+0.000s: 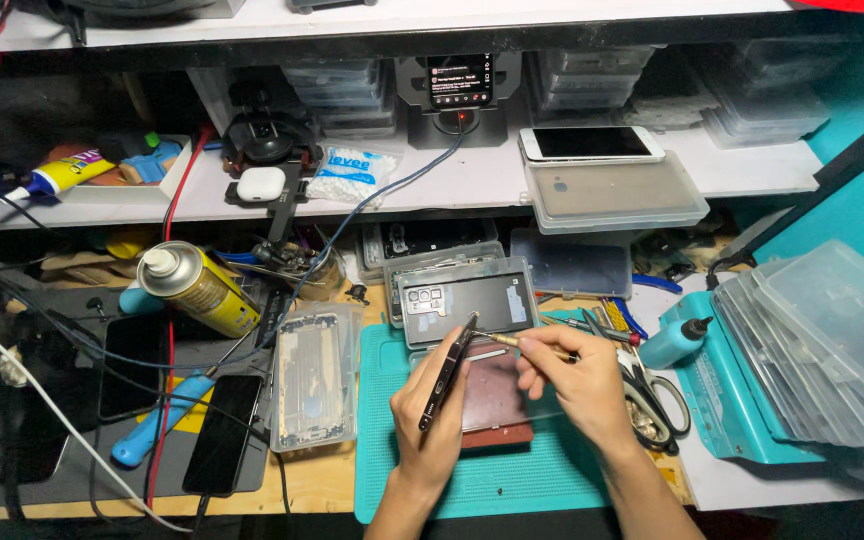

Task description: The person holds a disassembled smartphone in one hand and uses a small metal pry tool to scrape and work on the internal components and edges of the phone, repeatedly repositioning the device over a work mat on the bench.

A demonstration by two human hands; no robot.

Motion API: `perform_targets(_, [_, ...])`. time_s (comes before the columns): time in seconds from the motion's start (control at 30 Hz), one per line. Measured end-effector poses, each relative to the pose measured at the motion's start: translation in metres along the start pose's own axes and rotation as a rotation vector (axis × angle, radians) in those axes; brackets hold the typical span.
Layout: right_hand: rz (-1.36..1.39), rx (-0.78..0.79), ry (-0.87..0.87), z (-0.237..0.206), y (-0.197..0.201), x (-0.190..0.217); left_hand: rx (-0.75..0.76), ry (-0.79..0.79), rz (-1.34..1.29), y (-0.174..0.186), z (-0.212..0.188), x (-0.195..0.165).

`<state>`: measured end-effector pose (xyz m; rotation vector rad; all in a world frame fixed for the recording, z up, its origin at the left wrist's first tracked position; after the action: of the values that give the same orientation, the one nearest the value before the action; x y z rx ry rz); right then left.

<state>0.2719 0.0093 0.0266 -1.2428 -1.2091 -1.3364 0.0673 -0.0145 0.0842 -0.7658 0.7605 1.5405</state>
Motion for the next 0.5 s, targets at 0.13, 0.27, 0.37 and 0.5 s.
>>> perform_targets(0.13, [0.068, -0.022, 0.008, 0.001, 0.0, -0.002, 0.0, -0.004, -0.007, 0.0, 0.001, -0.001])
perform_targets(0.27, [0.018, -0.008, -0.052, 0.005, 0.001, -0.008, -0.001, 0.003, -0.004, 0.0, 0.002, 0.0])
perform_targets(0.37, [0.048, -0.025, 0.053, 0.004, 0.003, -0.003, 0.004, 0.012, -0.026, -0.001, 0.001, 0.001])
perform_targets(0.5, [0.085, -0.037, -0.007, 0.009, 0.006, -0.007, 0.018, 0.003, -0.017, -0.003, 0.005, 0.002])
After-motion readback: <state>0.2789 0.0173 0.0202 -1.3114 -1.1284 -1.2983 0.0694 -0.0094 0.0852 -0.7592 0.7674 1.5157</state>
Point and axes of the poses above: each hand's wrist, its own z-axis towards the middle knuckle, its own y-axis out of the back of the hand, x = y × z, the point moved 6 cm from there along z, towards the middle knuckle, and after that the axes turned 6 degrees about -z, right-handed, at the moved point
